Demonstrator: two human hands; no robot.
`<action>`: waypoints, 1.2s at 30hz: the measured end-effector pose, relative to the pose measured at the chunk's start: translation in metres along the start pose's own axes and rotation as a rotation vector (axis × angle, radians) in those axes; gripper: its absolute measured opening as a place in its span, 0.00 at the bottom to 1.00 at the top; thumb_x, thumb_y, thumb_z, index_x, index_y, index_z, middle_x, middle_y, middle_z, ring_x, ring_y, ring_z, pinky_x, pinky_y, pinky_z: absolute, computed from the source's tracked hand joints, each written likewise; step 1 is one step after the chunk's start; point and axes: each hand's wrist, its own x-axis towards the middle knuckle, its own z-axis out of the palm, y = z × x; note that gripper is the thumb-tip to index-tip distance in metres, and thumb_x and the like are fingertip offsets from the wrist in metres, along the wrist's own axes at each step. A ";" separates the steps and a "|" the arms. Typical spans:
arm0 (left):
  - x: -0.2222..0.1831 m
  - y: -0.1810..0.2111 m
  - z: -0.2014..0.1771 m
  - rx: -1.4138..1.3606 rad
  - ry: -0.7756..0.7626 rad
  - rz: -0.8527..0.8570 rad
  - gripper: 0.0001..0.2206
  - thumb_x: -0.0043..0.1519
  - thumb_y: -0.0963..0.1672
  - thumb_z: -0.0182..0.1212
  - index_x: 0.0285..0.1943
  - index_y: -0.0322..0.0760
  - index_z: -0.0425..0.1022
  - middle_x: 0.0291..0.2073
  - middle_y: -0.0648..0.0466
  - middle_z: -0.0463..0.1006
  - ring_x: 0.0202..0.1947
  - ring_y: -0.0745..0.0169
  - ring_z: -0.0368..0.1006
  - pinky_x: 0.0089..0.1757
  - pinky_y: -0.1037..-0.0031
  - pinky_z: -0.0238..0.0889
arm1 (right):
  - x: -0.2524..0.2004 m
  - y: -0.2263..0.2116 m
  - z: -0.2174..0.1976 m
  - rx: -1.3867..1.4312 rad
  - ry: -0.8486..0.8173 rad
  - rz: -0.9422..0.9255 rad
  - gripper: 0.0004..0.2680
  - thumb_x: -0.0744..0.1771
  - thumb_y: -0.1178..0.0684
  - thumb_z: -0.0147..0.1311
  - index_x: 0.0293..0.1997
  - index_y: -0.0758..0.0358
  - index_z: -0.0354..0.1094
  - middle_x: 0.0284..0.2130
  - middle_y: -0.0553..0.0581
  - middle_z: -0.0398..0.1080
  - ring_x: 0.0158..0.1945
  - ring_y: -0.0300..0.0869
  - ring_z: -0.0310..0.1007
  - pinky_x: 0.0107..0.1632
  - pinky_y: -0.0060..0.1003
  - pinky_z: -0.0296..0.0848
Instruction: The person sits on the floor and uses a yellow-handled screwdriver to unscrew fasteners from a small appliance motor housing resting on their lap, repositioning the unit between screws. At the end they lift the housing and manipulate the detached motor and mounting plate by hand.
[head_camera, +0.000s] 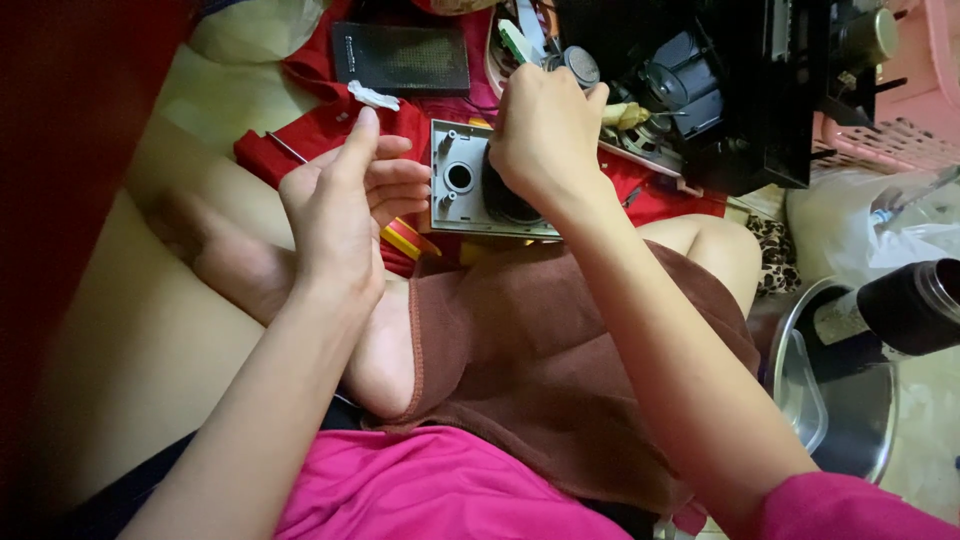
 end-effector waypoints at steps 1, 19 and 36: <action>0.000 0.000 0.000 0.000 0.001 -0.001 0.13 0.55 0.46 0.52 0.28 0.28 0.72 0.16 0.50 0.73 0.16 0.67 0.69 0.23 0.84 0.63 | 0.000 0.000 0.001 0.000 -0.001 0.000 0.03 0.53 0.64 0.50 0.15 0.63 0.67 0.14 0.62 0.66 0.21 0.54 0.62 0.38 0.47 0.55; 0.002 -0.002 0.000 -0.027 -0.008 -0.018 0.13 0.56 0.46 0.52 0.29 0.27 0.72 0.16 0.49 0.73 0.15 0.67 0.68 0.21 0.84 0.62 | -0.001 -0.007 0.001 -0.085 -0.038 0.044 0.01 0.53 0.63 0.50 0.17 0.65 0.65 0.18 0.63 0.66 0.23 0.54 0.61 0.39 0.48 0.55; 0.003 -0.003 0.000 -0.009 0.003 -0.042 0.14 0.58 0.46 0.49 0.29 0.27 0.71 0.17 0.49 0.73 0.16 0.66 0.68 0.23 0.83 0.62 | 0.000 -0.006 0.000 -0.051 -0.033 0.045 0.01 0.54 0.63 0.51 0.17 0.65 0.65 0.14 0.63 0.65 0.17 0.56 0.61 0.40 0.47 0.55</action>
